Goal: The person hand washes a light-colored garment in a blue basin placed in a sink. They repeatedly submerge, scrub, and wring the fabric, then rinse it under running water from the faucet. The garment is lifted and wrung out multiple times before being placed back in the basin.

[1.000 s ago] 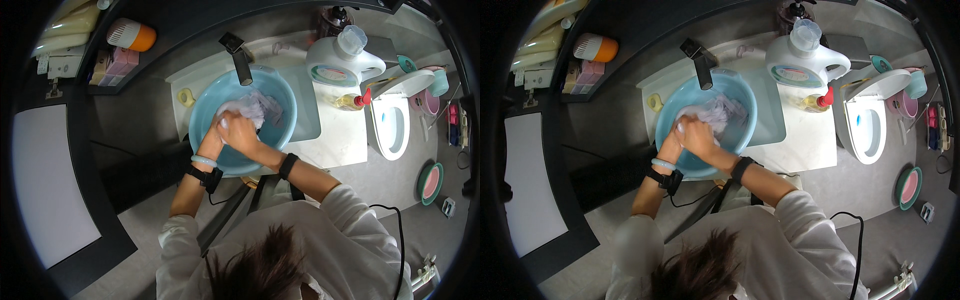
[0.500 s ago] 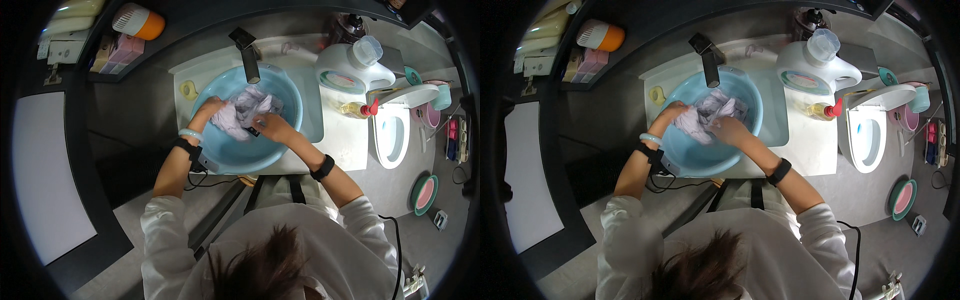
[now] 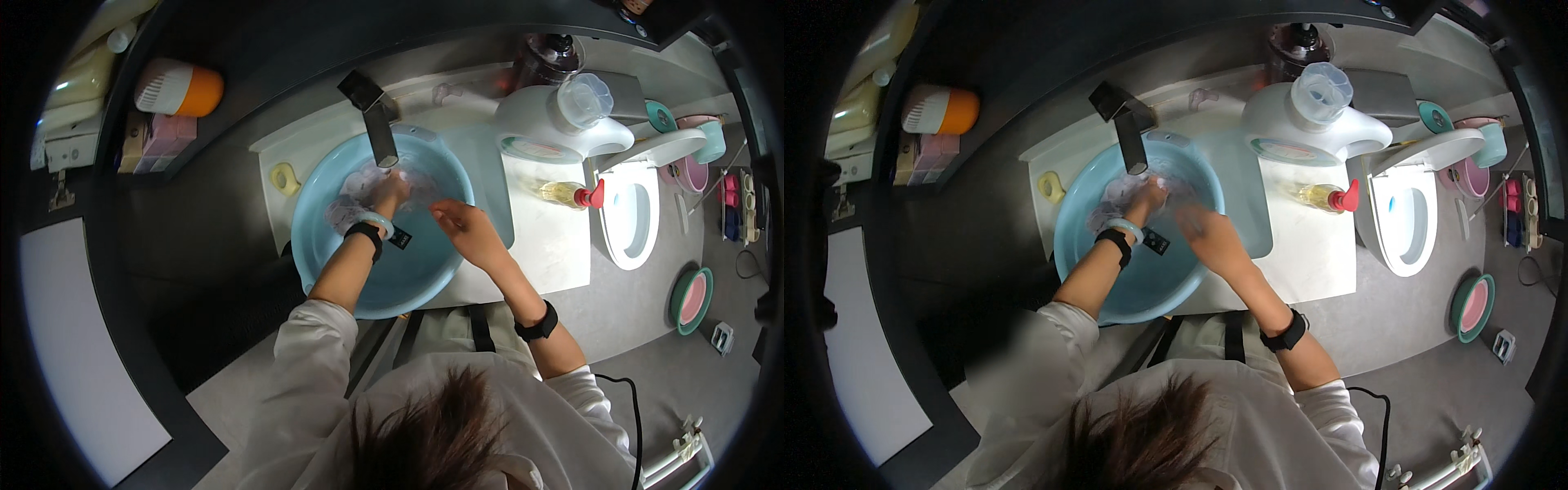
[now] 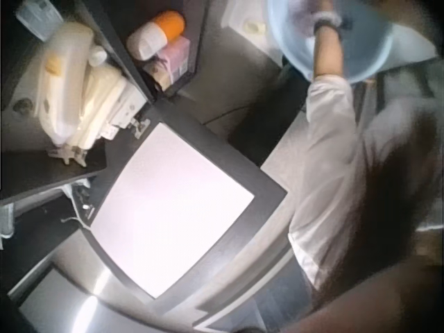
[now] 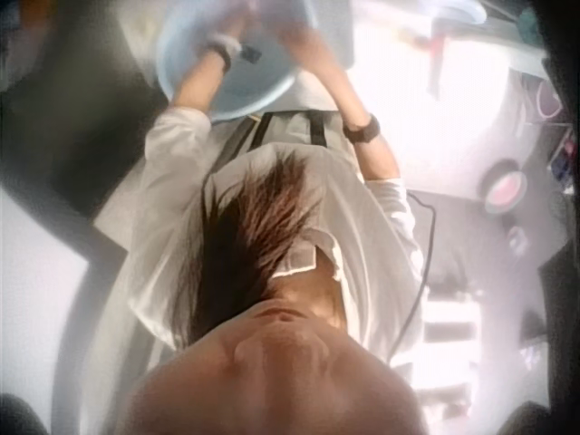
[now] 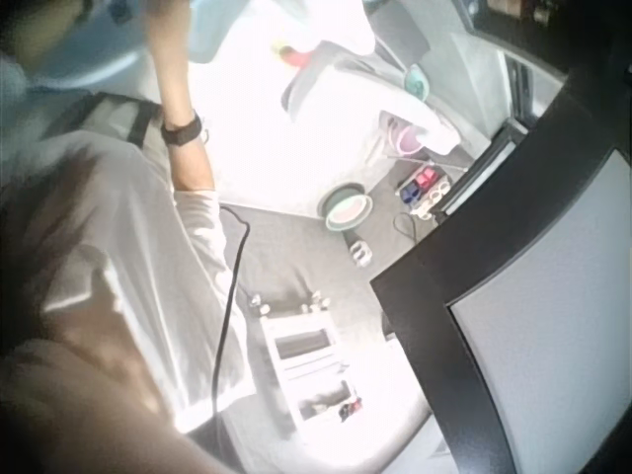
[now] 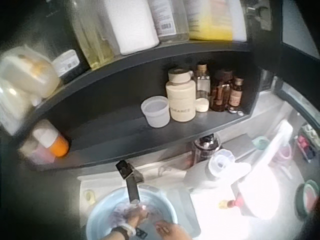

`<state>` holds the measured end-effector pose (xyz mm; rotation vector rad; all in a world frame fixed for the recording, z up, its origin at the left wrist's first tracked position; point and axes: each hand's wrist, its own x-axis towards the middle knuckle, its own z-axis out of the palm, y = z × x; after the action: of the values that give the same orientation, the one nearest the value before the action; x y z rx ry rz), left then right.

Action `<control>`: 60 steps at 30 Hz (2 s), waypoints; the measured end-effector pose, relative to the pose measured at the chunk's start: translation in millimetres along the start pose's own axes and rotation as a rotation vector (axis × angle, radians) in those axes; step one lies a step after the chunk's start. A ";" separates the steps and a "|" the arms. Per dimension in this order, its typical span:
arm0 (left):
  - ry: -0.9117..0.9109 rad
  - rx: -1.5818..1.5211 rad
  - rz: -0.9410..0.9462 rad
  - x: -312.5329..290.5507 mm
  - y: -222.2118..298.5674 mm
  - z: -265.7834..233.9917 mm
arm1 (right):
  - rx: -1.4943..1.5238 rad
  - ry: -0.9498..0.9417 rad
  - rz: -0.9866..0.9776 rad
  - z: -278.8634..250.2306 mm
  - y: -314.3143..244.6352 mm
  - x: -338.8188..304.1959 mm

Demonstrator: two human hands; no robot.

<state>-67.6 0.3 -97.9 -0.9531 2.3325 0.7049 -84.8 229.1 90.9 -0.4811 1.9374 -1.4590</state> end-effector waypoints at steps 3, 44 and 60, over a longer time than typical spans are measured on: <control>-0.153 -0.076 0.371 23.9 -17.4 11.4 | 0.091 0.035 -0.007 -0.7 7.1 0.8; -0.318 -1.736 0.125 -213.5 -2.2 -133.7 | 0.121 0.053 -0.263 132.6 -60.7 -27.1; -0.314 -1.554 -0.083 -185.1 -0.5 -100.6 | -0.171 0.273 -0.233 103.7 -20.9 27.4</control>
<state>20.6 23.7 91.9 -1.2750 1.1214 2.4806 -34.7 132.1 86.0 -0.6301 2.2980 -1.5776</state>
